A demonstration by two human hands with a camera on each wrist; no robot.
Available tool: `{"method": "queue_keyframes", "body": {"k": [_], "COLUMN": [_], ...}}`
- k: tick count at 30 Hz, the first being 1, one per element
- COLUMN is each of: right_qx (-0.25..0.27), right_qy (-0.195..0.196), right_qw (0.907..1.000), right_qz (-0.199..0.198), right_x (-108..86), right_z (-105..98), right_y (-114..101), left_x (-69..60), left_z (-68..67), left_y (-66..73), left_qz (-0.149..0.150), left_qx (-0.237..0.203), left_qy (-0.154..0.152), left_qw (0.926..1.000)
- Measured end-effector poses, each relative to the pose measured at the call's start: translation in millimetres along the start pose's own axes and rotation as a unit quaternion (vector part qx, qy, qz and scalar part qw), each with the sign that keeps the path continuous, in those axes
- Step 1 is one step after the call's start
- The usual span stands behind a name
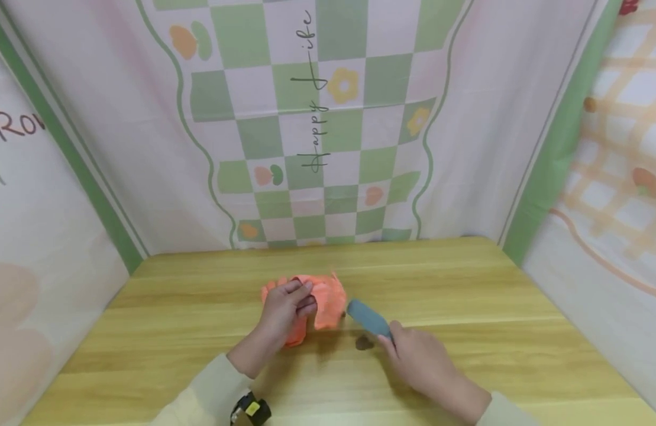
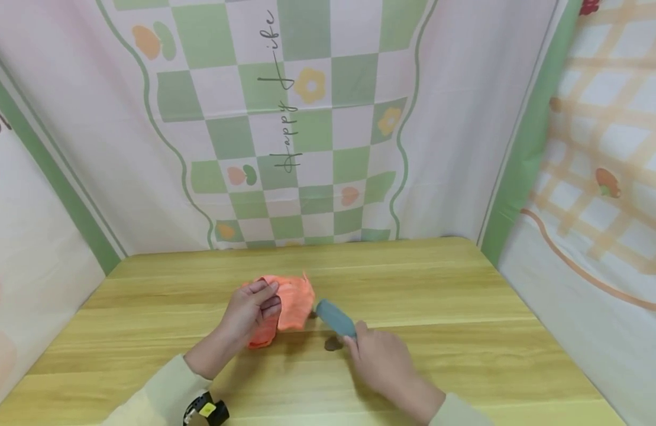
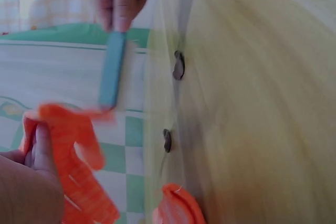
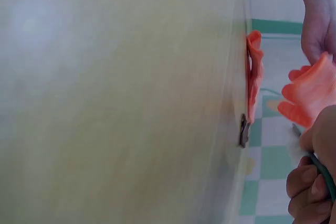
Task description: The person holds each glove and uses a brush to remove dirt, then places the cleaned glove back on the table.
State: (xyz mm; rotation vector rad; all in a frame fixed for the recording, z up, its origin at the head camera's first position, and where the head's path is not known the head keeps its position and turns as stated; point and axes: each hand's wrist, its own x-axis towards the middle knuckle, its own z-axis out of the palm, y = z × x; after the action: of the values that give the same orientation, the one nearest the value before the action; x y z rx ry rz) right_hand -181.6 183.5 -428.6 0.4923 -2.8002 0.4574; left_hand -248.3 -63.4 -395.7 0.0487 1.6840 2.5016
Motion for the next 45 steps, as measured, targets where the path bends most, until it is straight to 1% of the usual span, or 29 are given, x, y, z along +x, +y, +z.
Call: {"method": "queue_keyframes", "body": {"k": [2,4,7,9,11,17,21,24,26,29,32,34,36,38,42,45], "right_qx": [-0.006,-0.006,-0.005,-0.004,-0.003,0.015,0.028,0.037,0.041,0.035,0.027,0.026,0.027,0.027,0.027,0.027], "right_qy": [-0.001,0.015,0.044,0.045,0.038,0.027,0.042,0.063,0.069,0.061,0.047,0.045,0.045,0.045,0.036,0.027], "right_qw": [0.9997,0.9995,0.9989,0.9990,0.9993,0.9988,0.9976,0.9960,0.9953,0.9957,0.9963,0.9964,0.9964,0.9965,0.9971,0.9977], "right_qz": [0.024,0.027,0.013,0.005,-0.004,-0.037,-0.047,-0.051,-0.055,-0.060,-0.066,-0.067,-0.067,-0.065,-0.062,-0.055], "right_x": [0.0,1.3,5.3,8.0,10.5,15.0,15.7,15.8,16.5,18.4,19.7,19.6,18.8,17.7,15.7,14.4], "right_z": [-3,-8,-17,-22,-25,-28,-29,-29,-29,-28,-26,-24,-23,-22,-20,-19], "right_y": [3,4,1,-4,-10,-26,-31,-32,-34,-35,-37,-37,-36,-35,-32,-30], "left_x": [0.2,0.1,-0.8,-1.4,-2.1,-2.4,-2.8,-3.3,-3.6,-4.1,-4.9,-5.3,-5.8,-6.2,-7.0,-7.4], "left_z": [-0.3,-0.7,-1.0,-0.9,-0.4,1.2,0.4,-0.7,-1.1,-0.5,1.4,2.5,3.0,3.2,2.3,1.3], "left_y": [1.1,1.6,1.5,1.1,0.8,-0.9,-2.4,-3.2,-3.8,-4.5,-3.9,-2.7,-1.3,0.1,1.1,0.2], "left_qz": [0.001,-0.002,-0.006,-0.008,-0.008,-0.014,-0.016,-0.015,-0.013,-0.009,-0.009,-0.011,-0.012,-0.014,-0.014,-0.009], "left_qx": [0.004,0.010,0.023,0.030,0.037,0.057,0.062,0.058,0.052,0.044,0.044,0.047,0.049,0.047,0.045,0.045], "left_qy": [0.002,0.001,0.000,-0.002,-0.007,-0.013,-0.017,-0.020,-0.022,-0.030,-0.043,-0.046,-0.046,-0.039,-0.032,-0.034], "left_qw": [1.0000,0.9999,0.9997,0.9995,0.9992,0.9982,0.9978,0.9980,0.9983,0.9985,0.9981,0.9977,0.9977,0.9980,0.9984,0.9984]}}
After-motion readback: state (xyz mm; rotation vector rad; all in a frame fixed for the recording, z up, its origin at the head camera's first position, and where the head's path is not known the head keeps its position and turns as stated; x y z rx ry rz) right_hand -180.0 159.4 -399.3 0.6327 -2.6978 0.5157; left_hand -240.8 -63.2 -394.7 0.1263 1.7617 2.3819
